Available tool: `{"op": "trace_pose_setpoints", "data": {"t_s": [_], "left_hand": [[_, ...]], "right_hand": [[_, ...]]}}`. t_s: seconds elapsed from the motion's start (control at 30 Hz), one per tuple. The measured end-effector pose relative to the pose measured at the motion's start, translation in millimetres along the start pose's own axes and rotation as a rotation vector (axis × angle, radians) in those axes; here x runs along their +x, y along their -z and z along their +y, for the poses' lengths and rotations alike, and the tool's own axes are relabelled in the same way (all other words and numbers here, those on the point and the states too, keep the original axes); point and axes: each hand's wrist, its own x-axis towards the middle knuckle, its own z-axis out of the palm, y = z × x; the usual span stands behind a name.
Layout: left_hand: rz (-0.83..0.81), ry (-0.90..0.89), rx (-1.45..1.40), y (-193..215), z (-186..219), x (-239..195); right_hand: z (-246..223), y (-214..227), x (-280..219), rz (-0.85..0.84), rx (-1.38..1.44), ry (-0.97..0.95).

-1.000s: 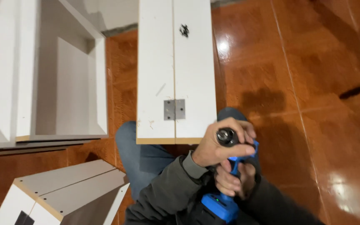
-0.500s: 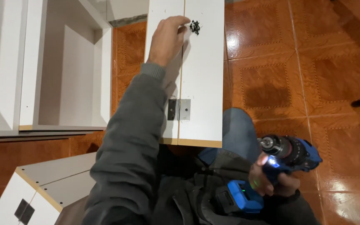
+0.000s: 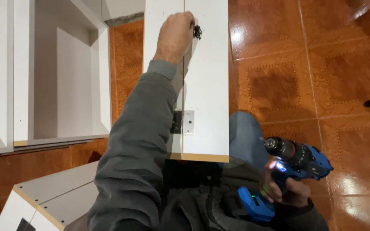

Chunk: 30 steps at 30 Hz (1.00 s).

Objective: The person sits on the floor with a white furniture panel across their lap and uses a cordless drill to drive screws through a metal hinge, attaching it to the panel. They change drill bits, drive several screws, then stand up and carry the assembled panel across the room.

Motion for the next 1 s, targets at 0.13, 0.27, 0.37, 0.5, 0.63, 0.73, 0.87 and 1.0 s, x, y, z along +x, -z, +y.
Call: {"op": "trace_pose_setpoints", "data": {"t_s": [0.13, 0.27, 0.37, 0.5, 0.63, 0.73, 0.87, 1.0], "left_hand": [[-0.056, 0.043, -0.015, 15, 8, -8], [-0.035, 0.115, -0.171, 67, 32, -37], [0.028, 0.087, -0.418, 121, 60, -91], [-0.109, 0.286, -1.26, 162, 95, -185], [-0.101, 0.579, -2.001, 131, 114, -278], [-0.061, 0.712, -2.2, 118, 133, -311], [0.042, 0.84, -2.309, 105, 145, -319], [0.019, 0.92, -2.288, 99, 148, -323]], "right_hand": [[2, -12, 8, 0.019, -0.053, 0.014], [-10, -31, 6, 0.175, -0.136, -0.092], [-26, -39, 6, 0.308, -0.588, -0.158], [-32, 6, -25, 0.144, -1.113, -0.21], [-41, 11, -43, 0.133, -1.215, -0.204], [-42, -10, -44, 0.131, -1.302, -0.184], [-37, -50, -32, 0.115, -1.419, -0.153], [-24, -90, -19, 0.102, -1.515, -0.122]]}}
